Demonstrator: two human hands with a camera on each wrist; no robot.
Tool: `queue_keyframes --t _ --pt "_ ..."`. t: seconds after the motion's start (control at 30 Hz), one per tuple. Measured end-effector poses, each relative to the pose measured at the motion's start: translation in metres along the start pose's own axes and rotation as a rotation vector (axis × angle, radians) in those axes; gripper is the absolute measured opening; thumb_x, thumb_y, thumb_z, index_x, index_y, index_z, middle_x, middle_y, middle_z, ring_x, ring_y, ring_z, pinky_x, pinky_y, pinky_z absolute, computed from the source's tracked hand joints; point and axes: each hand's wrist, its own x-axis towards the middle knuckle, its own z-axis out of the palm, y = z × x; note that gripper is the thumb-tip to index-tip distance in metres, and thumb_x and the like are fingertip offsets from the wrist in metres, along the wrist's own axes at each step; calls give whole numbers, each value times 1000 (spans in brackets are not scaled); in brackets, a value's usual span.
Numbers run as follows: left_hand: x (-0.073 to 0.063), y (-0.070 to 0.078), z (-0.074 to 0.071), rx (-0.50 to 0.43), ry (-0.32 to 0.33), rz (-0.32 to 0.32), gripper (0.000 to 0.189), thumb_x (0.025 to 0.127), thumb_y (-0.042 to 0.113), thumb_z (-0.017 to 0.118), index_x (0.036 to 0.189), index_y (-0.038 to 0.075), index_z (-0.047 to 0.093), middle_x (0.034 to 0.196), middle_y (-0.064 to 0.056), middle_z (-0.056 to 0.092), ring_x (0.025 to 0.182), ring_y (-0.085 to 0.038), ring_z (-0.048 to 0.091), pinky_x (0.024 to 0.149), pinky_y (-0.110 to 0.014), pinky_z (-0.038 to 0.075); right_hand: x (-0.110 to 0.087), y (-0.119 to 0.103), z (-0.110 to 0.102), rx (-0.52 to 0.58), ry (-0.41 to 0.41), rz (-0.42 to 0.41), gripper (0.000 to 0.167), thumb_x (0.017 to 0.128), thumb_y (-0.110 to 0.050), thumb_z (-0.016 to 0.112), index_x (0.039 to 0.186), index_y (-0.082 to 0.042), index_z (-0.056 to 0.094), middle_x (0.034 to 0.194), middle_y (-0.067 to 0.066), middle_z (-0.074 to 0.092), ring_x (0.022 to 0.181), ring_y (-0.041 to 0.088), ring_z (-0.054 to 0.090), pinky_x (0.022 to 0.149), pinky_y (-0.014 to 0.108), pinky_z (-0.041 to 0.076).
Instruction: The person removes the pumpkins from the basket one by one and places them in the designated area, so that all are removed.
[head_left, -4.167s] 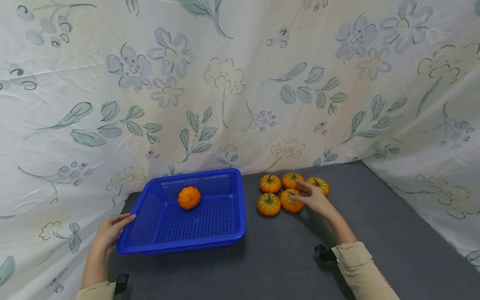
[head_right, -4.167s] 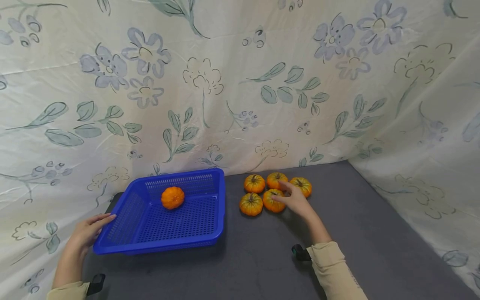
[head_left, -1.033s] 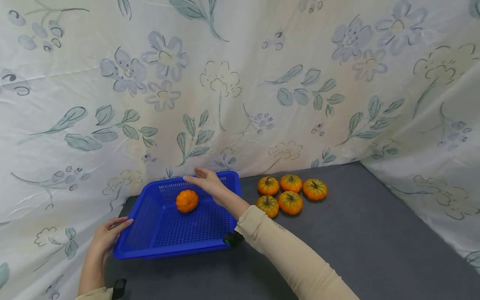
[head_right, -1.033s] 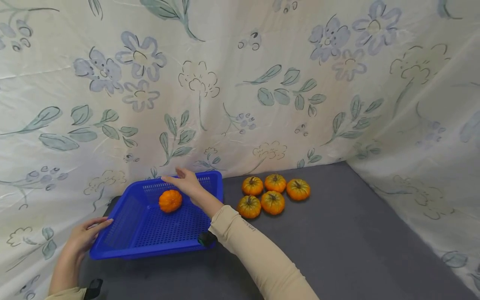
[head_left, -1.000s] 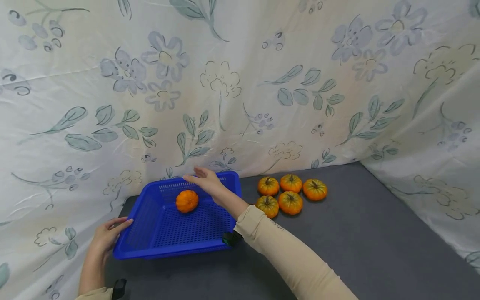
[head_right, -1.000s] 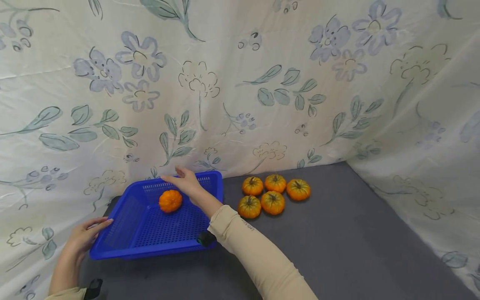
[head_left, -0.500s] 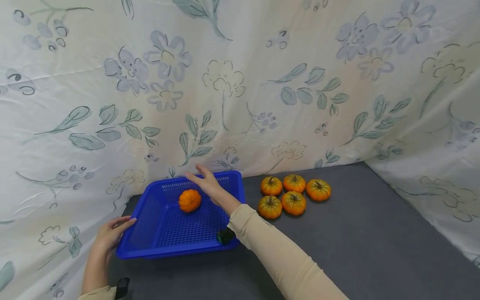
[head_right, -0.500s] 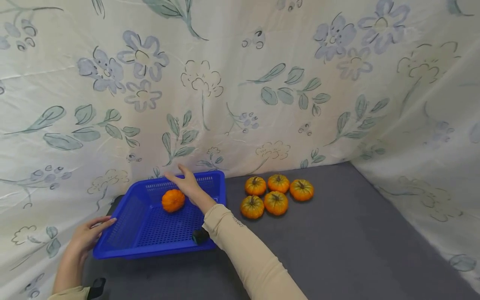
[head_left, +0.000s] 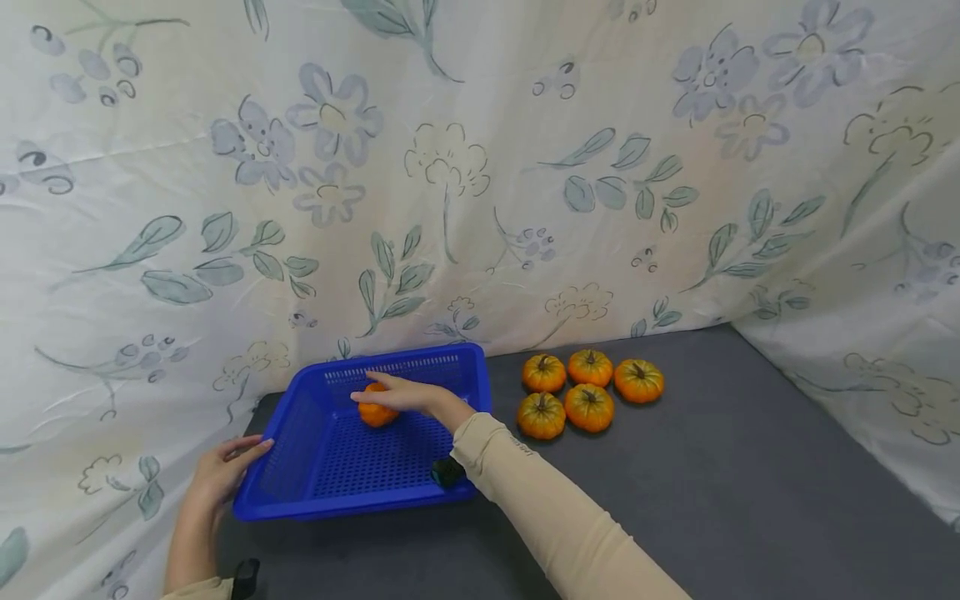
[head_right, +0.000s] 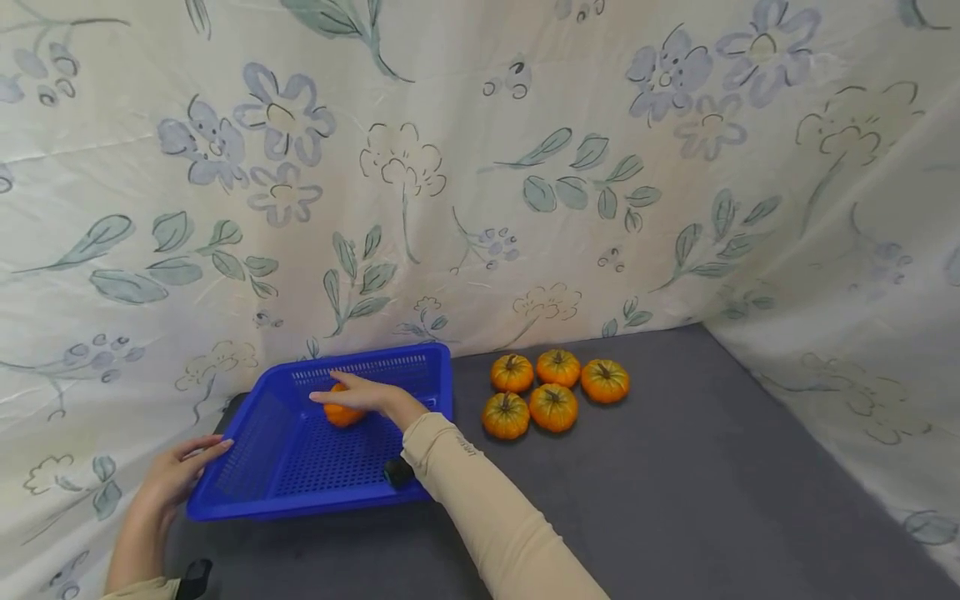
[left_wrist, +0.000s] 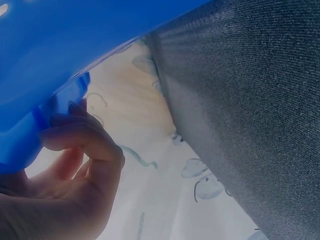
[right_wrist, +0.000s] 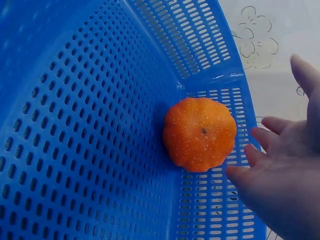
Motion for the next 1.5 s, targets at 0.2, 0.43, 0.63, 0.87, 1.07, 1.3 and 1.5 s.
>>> queue_keyframes --t 0.2,0.43,0.63,0.87,1.07,1.3,1.5 --pt "2 -1 1 9 -13 0 80 92 40 66 145 -9 33 114 -24 61 77 -6 62 70 -29 57 -3 -1 3 -125 -53 27 65 100 -52 39 156 -24 21 163 4 21 150 25 23 119 47 28" --pt "2 1 1 10 -12 11 80 92 41 65 145 -9 33 118 -28 59 77 -6 62 70 -29 57 -4 0 3 -95 231 -66 49 105 -41 39 135 -8 58 141 8 57 135 25 49 110 40 41" --pt "2 0 1 8 0 3 78 92 39 66 145 -9 34 114 -25 61 76 -6 61 68 -28 56 -1 4 2 -170 43 -45 65 104 -40 37 157 -8 16 164 10 17 152 26 17 122 41 22" --pt "5 -1 1 -3 -14 13 79 92 40 67 145 -9 34 113 -20 62 77 -5 61 68 -28 56 -4 1 1 -275 202 -37 49 104 -40 40 138 -8 55 145 9 52 132 22 50 104 34 45" --pt "3 0 1 -4 -16 8 80 92 41 66 145 -8 34 115 -22 60 77 -6 61 69 -29 57 -4 -7 2 -235 403 -66 38 103 -34 47 113 -7 72 112 7 71 91 17 65 75 26 51" --pt "4 -1 1 -40 -27 15 77 91 37 67 144 -9 36 97 -3 63 75 -5 61 67 -28 56 -14 9 1 -95 91 98 61 90 -21 69 144 -6 46 152 14 41 139 30 42 112 43 39" --pt "5 -2 1 -25 -2 7 78 91 38 68 144 -8 36 98 -5 64 74 -6 61 67 -28 56 -19 18 -8 26 -107 199 69 84 -8 74 146 -6 43 150 9 45 136 29 44 114 48 35"
